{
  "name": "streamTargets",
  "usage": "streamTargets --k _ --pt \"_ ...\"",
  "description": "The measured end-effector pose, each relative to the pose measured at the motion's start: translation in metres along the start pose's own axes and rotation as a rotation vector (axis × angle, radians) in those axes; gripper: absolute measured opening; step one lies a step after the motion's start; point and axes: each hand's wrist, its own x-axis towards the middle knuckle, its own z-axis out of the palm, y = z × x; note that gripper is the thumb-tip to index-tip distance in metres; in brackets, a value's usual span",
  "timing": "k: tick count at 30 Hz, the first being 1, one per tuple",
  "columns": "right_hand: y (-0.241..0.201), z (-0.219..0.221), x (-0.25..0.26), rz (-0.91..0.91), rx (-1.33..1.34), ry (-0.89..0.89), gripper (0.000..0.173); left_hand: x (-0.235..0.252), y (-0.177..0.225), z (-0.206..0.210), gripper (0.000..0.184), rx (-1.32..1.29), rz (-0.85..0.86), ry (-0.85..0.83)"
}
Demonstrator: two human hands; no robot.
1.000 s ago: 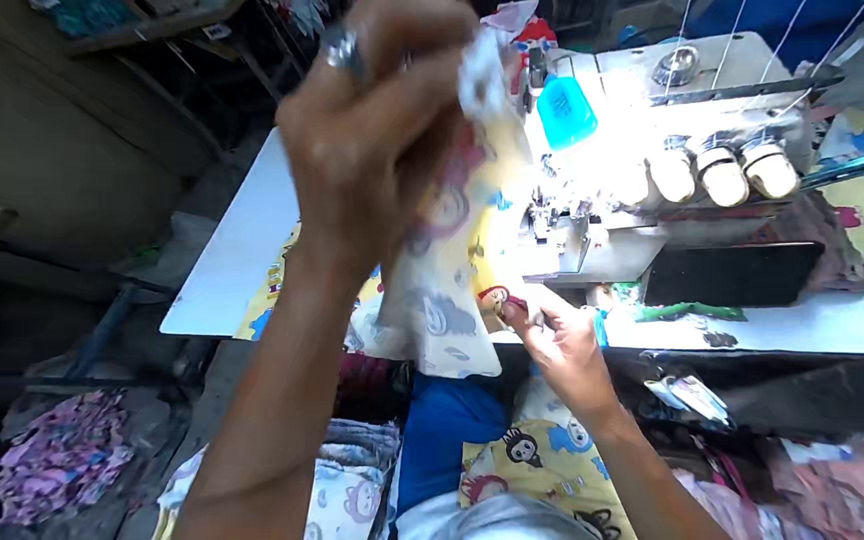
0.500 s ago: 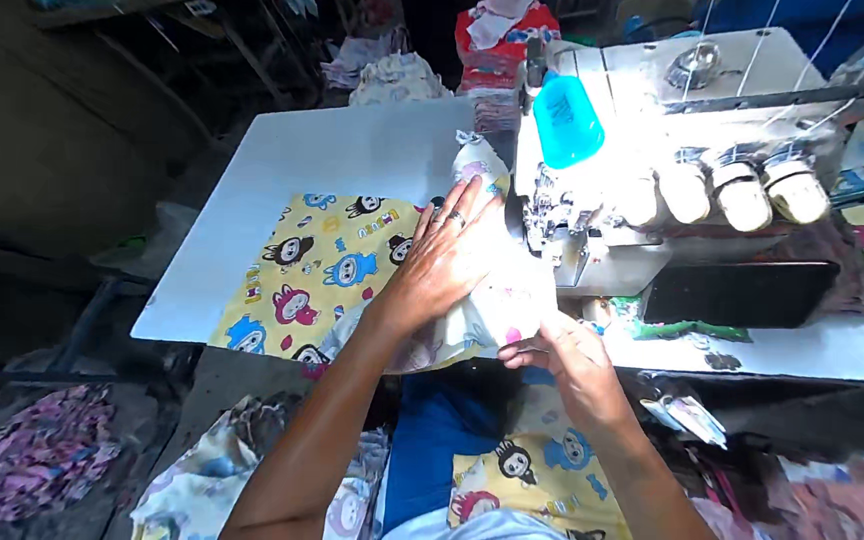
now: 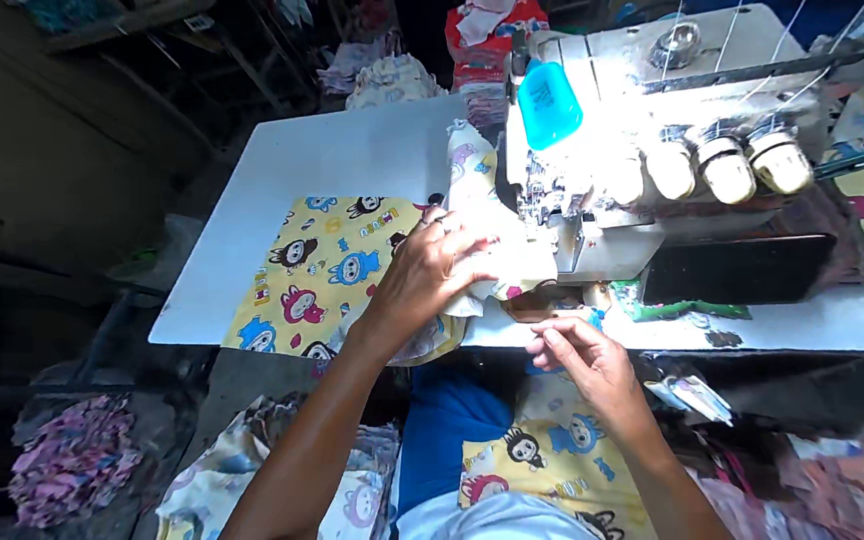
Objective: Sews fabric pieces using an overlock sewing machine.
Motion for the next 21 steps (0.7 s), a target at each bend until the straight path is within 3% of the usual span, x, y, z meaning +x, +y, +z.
streamTargets --k 3,8,11,14,17,19,21 --pt "-0.008 0.006 -0.008 -0.054 -0.021 -0.036 0.02 -0.006 -0.005 -0.012 0.011 -0.079 -0.026 -0.028" --pt "-0.034 0.019 0.002 -0.309 -0.041 0.036 0.019 0.006 -0.005 -0.052 0.014 -0.375 0.007 0.002" --pt "-0.049 0.022 0.017 -0.334 -0.026 0.127 0.039 0.013 0.012 -0.062 0.009 -0.466 0.047 -0.05" --pt "-0.059 0.022 0.032 -0.233 0.06 0.075 0.058 0.02 0.025 -0.055 0.008 -0.505 0.09 -0.104" --pt "-0.061 0.021 0.038 -0.128 0.205 0.024 0.039 0.02 0.031 -0.043 0.008 -0.47 0.046 -0.113" --pt "-0.058 0.02 0.036 -0.126 0.21 0.056 0.021 0.017 0.033 -0.037 0.009 -0.335 0.034 -0.106" --pt "-0.052 0.017 0.031 -0.145 0.175 0.102 0.013 0.012 0.035 -0.031 0.011 -0.194 0.048 -0.107"
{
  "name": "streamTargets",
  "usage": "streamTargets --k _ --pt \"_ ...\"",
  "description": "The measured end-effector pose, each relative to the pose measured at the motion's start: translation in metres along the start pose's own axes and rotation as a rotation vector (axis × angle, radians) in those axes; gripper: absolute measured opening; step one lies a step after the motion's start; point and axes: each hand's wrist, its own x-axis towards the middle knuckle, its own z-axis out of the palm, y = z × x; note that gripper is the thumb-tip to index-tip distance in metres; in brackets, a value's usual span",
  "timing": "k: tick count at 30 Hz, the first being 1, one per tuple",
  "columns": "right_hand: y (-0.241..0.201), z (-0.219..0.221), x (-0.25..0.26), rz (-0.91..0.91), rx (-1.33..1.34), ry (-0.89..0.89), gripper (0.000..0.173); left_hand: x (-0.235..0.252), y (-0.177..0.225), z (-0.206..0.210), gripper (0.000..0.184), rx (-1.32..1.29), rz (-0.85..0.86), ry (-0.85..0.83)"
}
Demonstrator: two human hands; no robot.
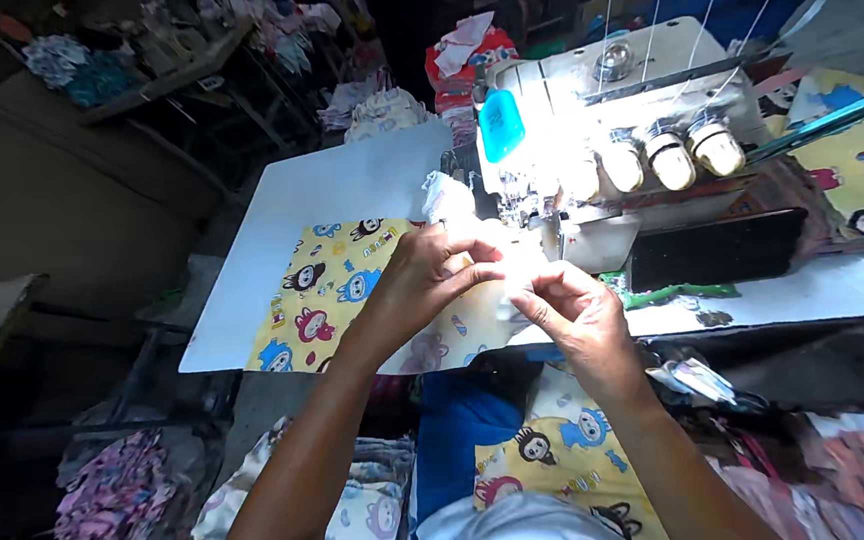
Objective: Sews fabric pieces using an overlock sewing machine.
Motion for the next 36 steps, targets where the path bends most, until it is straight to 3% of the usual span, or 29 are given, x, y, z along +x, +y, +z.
streamTargets --k 6,11,18,23,27,32,36 --pt "0.01 -0.013 -0.014 -0.023 -0.043 0.022 0.024 0.0 0.0 0.014 0.015 0.138 -0.04 0.045" --pt "0.025 -0.016 -0.028 -0.057 -0.093 0.085 0.01 -0.006 0.004 0.025 0.018 0.081 -0.147 0.119" --pt "0.036 -0.022 -0.013 -0.269 -0.3 0.235 0.008 -0.004 0.0 0.035 0.015 0.083 -0.086 0.222" --pt "0.039 -0.028 0.007 -0.199 -0.291 0.168 0.01 0.019 -0.029 0.045 0.013 0.115 0.04 0.289" --pt "0.044 -0.03 0.009 -0.17 -0.194 0.154 0.008 0.03 -0.045 0.05 0.009 0.012 0.002 0.25" --pt "0.046 -0.03 -0.01 -0.058 -0.036 0.105 0.006 0.015 -0.029 0.04 0.004 0.067 -0.085 0.106" --pt "0.047 -0.027 -0.021 0.016 0.07 0.103 0.005 0.011 -0.027 0.036 0.006 0.096 -0.087 0.084"
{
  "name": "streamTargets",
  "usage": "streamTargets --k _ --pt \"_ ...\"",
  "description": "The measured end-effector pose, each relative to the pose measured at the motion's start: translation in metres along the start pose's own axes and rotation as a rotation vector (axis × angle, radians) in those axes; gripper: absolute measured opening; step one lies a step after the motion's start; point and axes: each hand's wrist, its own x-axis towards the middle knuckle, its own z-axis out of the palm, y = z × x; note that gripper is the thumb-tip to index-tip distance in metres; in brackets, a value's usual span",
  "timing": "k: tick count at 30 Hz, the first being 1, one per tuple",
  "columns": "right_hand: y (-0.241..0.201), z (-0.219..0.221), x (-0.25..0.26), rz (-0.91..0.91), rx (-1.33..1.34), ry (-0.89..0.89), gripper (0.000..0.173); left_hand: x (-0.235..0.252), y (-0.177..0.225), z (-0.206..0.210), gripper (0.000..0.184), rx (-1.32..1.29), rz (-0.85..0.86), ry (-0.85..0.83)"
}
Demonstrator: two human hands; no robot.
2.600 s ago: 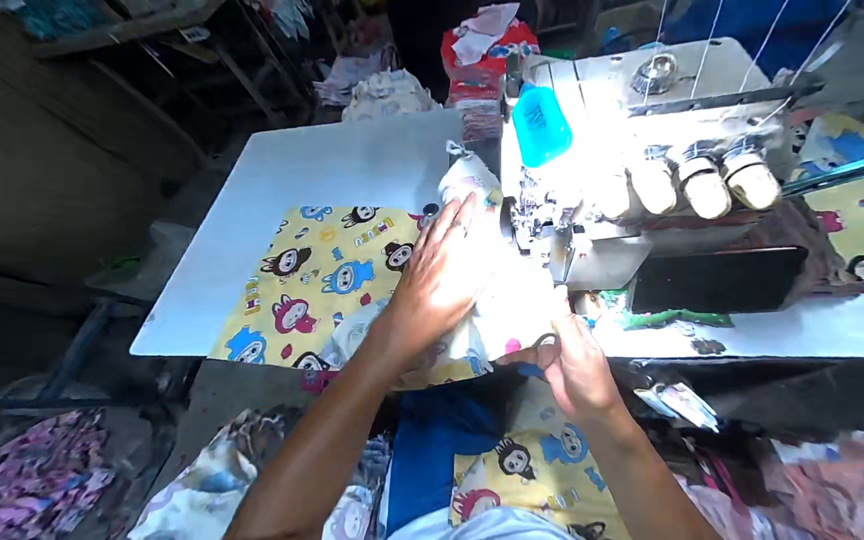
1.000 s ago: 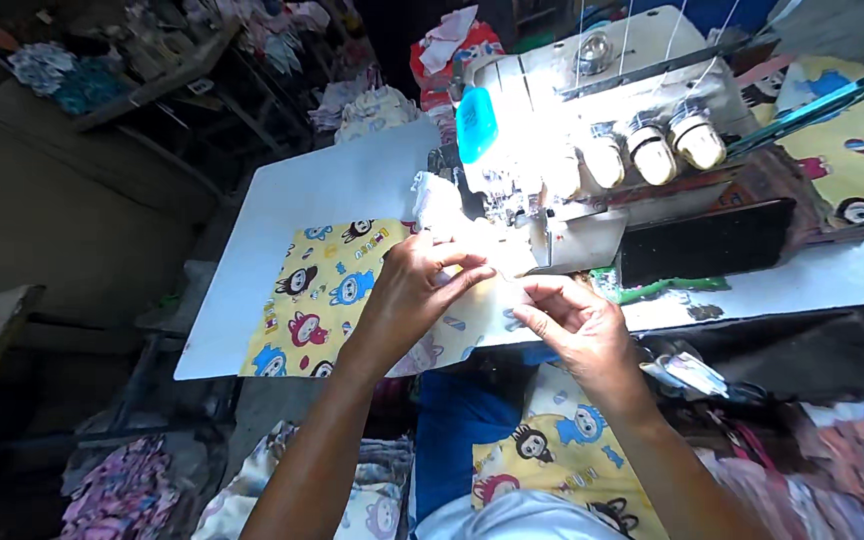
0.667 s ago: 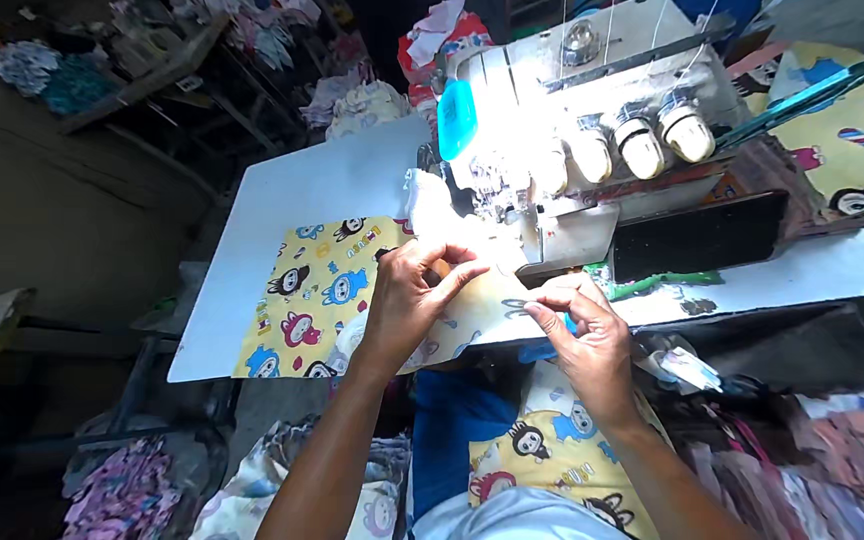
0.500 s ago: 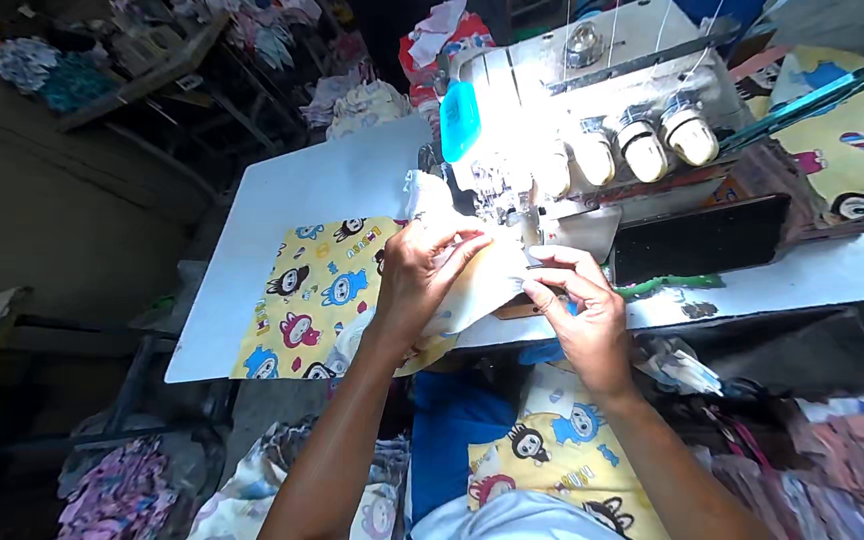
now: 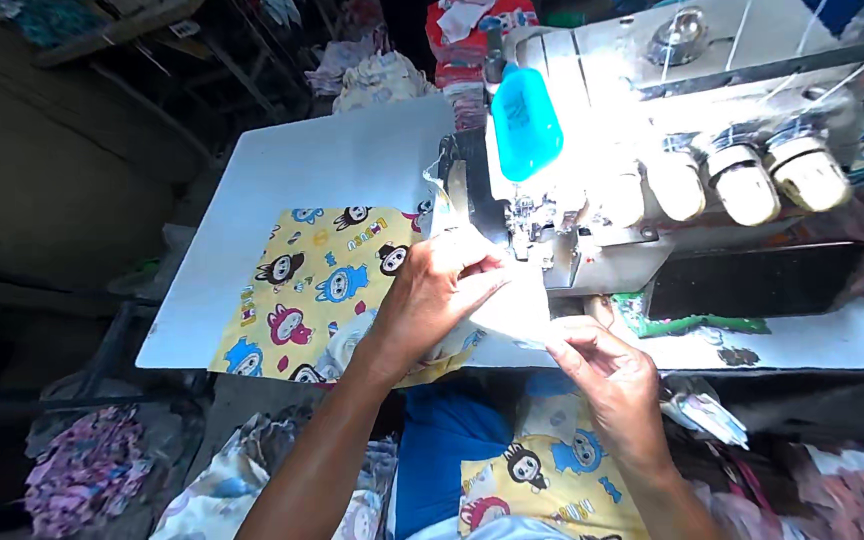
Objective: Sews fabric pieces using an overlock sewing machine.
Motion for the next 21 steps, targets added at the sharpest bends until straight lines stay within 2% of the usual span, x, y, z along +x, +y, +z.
streamTargets --k 4,9,14,21 --pt "-0.001 0.004 0.0 0.037 0.089 0.023 0.004 0.002 0.002 0.003 0.004 -0.001 -0.044 0.026" --pt "-0.005 0.01 0.005 0.109 0.09 0.031 0.024 -0.005 0.006 0.012 0.009 0.054 -0.045 0.087" --pt "-0.01 0.015 0.004 0.112 0.048 -0.001 0.01 -0.01 0.0 0.011 0.015 0.015 -0.032 0.082" --pt "-0.022 0.023 0.01 0.012 -0.008 0.045 0.023 0.02 -0.023 0.018 0.008 -0.071 0.062 0.093"
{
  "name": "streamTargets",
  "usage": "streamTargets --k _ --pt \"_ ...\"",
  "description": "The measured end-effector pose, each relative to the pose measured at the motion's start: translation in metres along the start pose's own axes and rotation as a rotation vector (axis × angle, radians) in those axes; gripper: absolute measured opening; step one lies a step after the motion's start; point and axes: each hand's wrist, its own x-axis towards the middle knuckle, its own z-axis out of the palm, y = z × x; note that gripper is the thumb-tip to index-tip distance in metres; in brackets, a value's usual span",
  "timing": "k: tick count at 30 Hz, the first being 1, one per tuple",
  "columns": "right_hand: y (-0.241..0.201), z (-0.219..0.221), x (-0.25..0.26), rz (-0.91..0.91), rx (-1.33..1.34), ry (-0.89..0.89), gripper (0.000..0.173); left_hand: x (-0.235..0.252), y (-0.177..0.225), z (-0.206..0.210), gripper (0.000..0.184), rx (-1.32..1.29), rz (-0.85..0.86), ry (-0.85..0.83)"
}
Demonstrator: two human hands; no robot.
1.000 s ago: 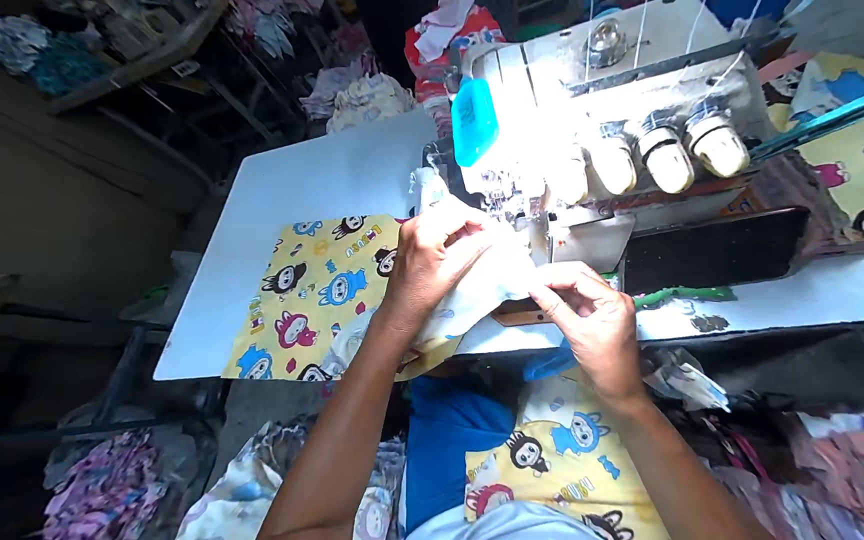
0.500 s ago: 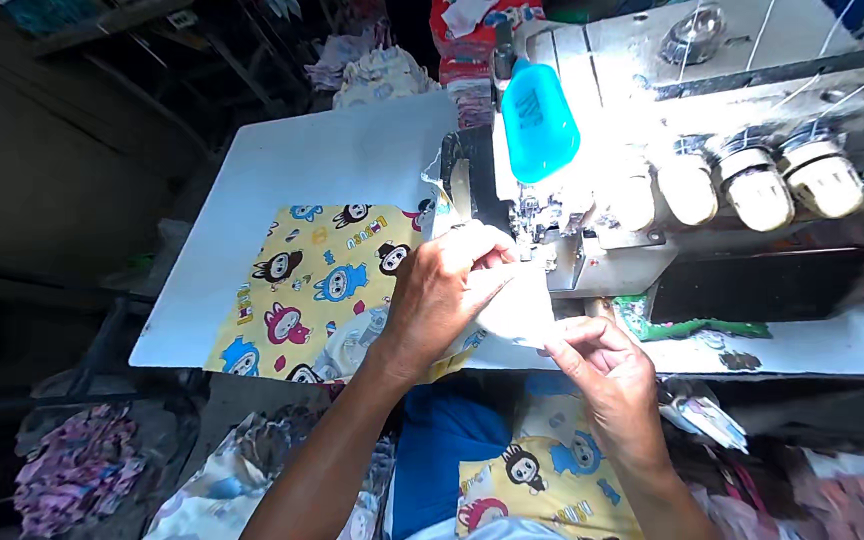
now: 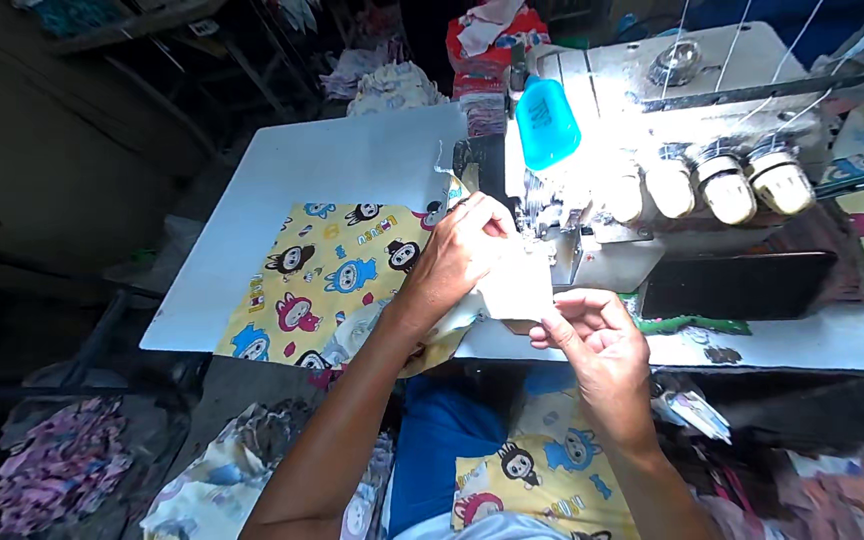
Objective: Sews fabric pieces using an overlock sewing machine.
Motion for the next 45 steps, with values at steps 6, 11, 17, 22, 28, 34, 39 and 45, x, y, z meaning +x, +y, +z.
streamTargets --k 6,11,17,22,28,34,39,45 --pt "0.001 0.006 0.01 -0.113 -0.183 -0.013 0.018 0.001 -0.006 -0.01 0.012 0.174 0.057 0.09" --pt "0.006 0.004 0.008 -0.201 -0.338 -0.005 0.016 -0.037 0.029 -0.011 0.013 0.071 0.061 -0.031" --pt "0.006 0.003 0.012 -0.42 -0.892 0.029 0.029 -0.022 0.003 -0.014 0.016 0.03 0.063 -0.054" --pt "0.002 0.003 0.009 -0.439 -1.117 0.013 0.038 0.001 -0.015 -0.011 0.02 0.116 -0.018 -0.023" --pt "0.011 0.0 -0.001 -0.433 -1.124 -0.051 0.038 0.0 -0.015 -0.009 0.023 0.207 -0.254 0.055" --pt "0.017 0.005 -0.007 -0.383 -0.977 -0.156 0.04 -0.025 0.005 -0.017 0.015 0.193 -0.384 0.159" --pt "0.022 0.016 -0.009 -0.343 -0.796 -0.257 0.048 -0.063 0.035 -0.021 0.011 0.162 -0.369 0.194" --pt "0.017 0.026 -0.008 -0.18 -0.329 -0.312 0.049 -0.092 0.056 0.003 0.012 -0.032 -0.371 0.211"
